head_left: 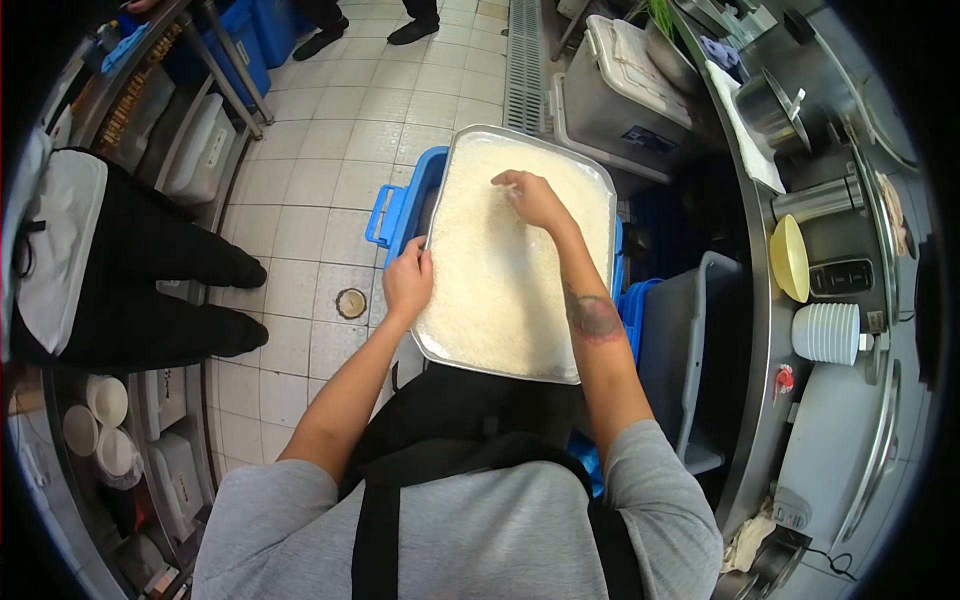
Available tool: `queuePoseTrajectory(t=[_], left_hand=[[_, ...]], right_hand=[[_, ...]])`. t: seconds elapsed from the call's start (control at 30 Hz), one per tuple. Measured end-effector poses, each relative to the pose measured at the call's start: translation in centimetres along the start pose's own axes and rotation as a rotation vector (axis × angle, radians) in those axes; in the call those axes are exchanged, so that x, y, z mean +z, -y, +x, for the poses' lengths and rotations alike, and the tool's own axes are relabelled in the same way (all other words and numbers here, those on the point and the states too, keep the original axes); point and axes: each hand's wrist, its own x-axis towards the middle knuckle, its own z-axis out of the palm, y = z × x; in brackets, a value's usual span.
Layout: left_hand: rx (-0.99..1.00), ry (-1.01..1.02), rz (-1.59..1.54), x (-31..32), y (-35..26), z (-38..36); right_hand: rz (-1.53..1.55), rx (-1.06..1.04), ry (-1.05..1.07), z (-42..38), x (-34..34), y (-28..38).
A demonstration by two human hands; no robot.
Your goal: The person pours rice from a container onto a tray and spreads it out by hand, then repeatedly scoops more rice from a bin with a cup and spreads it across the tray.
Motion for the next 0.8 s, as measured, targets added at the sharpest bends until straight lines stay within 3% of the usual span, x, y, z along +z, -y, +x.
queuePoseTrajectory(t=[0.17,0.3,0.4,0.5,0.57,0.63,0.67,0.73,0.8], left_hand=[[0.0,-0.008,0.005,-0.2,-0.1,0.0],[-0.011,-0.009,0.013,-0.2,-0.3,0.0],[0.009,-0.014,0.005,-0.1,-0.1,-0.1],[0.006,-0.013,-0.012,-0.1,-0.2,-0.1],[0.015,-0.018,-0.023,-0.1,-0.2,-0.1],[0.011,-0.024,0.0,-0.1,-0.3,-0.1],[0.006,-0.019,0.007,-0.2,-0.4,-0.1],[-0.004,-0.018,0.006,-0.1,-0.2,-0.1],[-0.016,-0.02,-0.001,-0.2,-0.5,-0.1]], right_hand=[[-0.253,-0.034,-0.142,0.8,5.4,-0.9],[-0.228,0.073,-0.153,-4.1,7.8,2.6],[-0.153,0.029,-0.105,-8.3,9.5,2.6],[0.052,0.091,0.048,-11.0,7.8,2.4],[0.048,-0.003,-0.074,-11.5,6.2,1.4],[0.076,0.349,0.016,-10.7,2.3,3.0],[0.068,0.345,0.02,-10.2,1.2,2.6],[0.668,0.379,-0.224,-9.9,-0.4,1.9],[0.573,0.273,-0.252,-9.9,-2.3,3.0]])
